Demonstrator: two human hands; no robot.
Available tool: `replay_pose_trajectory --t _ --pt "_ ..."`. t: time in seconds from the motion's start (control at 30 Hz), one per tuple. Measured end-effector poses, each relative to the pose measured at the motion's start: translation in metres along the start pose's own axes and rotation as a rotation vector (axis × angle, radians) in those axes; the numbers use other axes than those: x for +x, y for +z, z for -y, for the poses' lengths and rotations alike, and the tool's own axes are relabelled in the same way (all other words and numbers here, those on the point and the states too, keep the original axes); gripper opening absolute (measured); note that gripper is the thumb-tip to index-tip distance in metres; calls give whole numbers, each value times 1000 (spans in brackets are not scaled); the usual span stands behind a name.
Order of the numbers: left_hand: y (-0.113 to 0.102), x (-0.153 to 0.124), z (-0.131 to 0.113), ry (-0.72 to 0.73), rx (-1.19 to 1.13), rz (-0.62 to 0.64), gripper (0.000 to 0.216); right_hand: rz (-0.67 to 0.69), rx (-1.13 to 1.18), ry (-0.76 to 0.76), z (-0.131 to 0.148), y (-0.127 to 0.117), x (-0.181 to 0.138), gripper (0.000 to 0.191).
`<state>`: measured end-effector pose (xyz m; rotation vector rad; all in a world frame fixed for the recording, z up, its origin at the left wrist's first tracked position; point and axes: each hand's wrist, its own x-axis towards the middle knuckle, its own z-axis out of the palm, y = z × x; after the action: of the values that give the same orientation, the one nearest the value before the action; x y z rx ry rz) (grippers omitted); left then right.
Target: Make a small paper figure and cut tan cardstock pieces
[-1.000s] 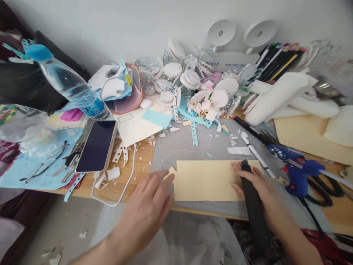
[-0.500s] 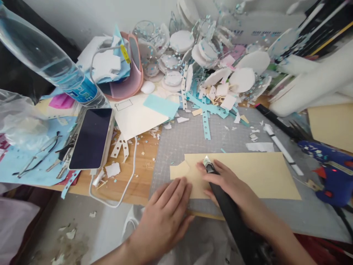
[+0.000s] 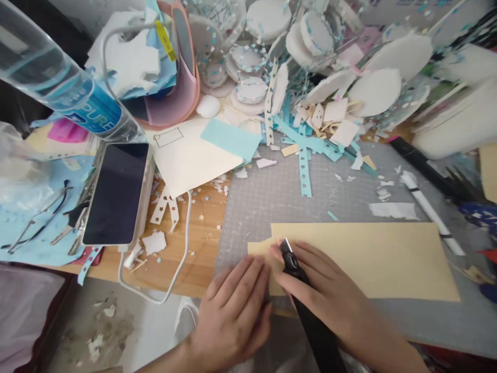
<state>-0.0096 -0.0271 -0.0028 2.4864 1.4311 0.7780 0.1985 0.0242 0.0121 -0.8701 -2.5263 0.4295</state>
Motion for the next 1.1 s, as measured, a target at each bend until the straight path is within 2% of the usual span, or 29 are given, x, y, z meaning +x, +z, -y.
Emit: replay_pose_trajectory --t 0.17,0.47,0.7,1.1 --pt "3 1 -1 -47 1 -44 33 -30 -37 22 8 7 -6 25" --pt "3 -1 -1 -57 10 -26 33 -96 23 32 6 7 1 22" --pt "2 -4 0 -73 -43 -30 35 -73 -69 40 9 1 11 23" --pt "1 -3 -1 -103 -46 -26 37 -65 -39 41 7 1 12 21"
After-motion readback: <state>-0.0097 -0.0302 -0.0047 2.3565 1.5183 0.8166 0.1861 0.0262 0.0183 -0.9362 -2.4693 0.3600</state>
